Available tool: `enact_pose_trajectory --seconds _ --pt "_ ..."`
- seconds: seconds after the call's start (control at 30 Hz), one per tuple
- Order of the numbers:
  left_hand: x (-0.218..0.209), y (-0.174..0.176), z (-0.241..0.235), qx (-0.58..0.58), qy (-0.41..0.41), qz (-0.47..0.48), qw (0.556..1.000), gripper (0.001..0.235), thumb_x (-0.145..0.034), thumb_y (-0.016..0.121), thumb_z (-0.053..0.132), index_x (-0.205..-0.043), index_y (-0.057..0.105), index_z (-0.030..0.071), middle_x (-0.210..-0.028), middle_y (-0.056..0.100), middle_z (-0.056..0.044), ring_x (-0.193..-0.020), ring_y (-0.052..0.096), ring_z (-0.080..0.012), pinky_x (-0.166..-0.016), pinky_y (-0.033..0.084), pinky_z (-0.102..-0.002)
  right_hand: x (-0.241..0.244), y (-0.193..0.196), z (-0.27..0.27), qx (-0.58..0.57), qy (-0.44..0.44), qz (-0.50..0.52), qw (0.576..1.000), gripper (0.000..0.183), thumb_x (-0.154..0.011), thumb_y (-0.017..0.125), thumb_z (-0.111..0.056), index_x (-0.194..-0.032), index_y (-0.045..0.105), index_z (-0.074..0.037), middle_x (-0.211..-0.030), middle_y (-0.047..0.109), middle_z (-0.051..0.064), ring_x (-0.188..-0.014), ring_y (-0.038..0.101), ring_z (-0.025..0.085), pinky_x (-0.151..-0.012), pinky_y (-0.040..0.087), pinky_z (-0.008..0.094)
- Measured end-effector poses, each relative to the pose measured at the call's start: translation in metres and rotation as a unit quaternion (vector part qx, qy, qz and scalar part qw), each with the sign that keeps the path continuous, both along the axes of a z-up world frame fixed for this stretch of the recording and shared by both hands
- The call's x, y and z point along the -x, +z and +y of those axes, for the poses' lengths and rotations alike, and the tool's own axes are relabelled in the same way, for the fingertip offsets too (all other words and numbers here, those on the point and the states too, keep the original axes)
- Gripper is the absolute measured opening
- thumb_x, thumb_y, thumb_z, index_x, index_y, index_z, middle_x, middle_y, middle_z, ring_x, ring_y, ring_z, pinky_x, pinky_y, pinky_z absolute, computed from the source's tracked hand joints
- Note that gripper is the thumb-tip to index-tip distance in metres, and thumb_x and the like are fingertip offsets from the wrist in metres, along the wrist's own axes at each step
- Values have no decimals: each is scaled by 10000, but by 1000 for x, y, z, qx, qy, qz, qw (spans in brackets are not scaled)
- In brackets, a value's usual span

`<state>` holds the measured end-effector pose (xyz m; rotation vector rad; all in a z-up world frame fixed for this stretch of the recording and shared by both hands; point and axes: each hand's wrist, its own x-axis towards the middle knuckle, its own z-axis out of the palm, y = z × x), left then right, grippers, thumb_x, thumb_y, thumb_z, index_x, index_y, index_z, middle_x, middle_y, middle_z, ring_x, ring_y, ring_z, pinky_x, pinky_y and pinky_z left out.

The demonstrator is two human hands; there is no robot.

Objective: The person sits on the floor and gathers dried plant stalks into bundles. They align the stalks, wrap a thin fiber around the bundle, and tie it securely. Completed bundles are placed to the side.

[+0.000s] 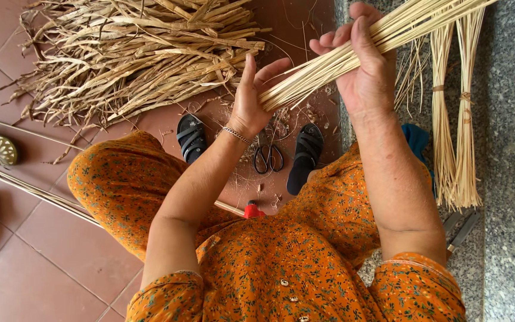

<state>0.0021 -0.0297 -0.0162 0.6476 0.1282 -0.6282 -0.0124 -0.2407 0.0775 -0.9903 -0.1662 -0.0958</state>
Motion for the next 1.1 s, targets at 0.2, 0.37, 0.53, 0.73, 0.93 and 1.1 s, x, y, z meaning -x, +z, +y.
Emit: enact_pose_trajectory --seconds 0.2,0.37,0.53,0.73,0.93,1.1 --pt "7 6 -2 67 24 11 997 852 -1001 318 729 -1423 576 35 -1382 635 -248 -1251 645 -353 -1070 542 -526 9 13 1 4 -7 -8 1000 244 -1145 668 -275 -1321 643 -108 -975 693 73 -1026 709 218 -1069 622 506" --pt "14 13 -9 23 13 53 998 819 -971 266 714 -1392 573 83 -1368 616 -174 -1223 633 -327 -981 529 -579 11 11 12 58 -28 -12 998 211 -1157 656 -255 -1250 652 -66 -924 688 86 -940 712 241 -1016 647 539" --pt "18 16 -16 56 27 17 998 741 -1045 332 648 -1407 577 49 -1358 628 -190 -1248 632 -303 -1088 531 -519 13 9 18 81 -10 -32 996 243 -1165 632 -257 -1330 641 -80 -925 687 85 -968 716 239 -1034 628 514" --pt "12 25 4 -215 97 -240 942 485 -1034 648 483 -1302 672 79 -1266 712 -112 -1136 672 -192 -1006 564 -362 12 19 -2 65 9 -25 998 194 -1180 620 -234 -1282 641 -70 -931 694 88 -985 717 243 -1052 624 511" --pt "7 44 7 -400 94 -463 785 225 -1009 725 296 -1108 752 96 -969 664 -13 -888 610 -100 -771 585 -273 9 18 -6 55 33 -24 998 198 -1176 601 -221 -1312 647 -84 -950 718 95 -1016 740 269 -1048 623 516" --pt "6 44 0 -383 67 -441 809 171 -994 727 255 -999 735 84 -897 716 8 -807 660 -66 -705 595 -237 10 16 -5 36 60 -18 997 208 -1181 601 -225 -1300 647 -62 -1001 734 119 -1023 737 276 -1013 629 508"
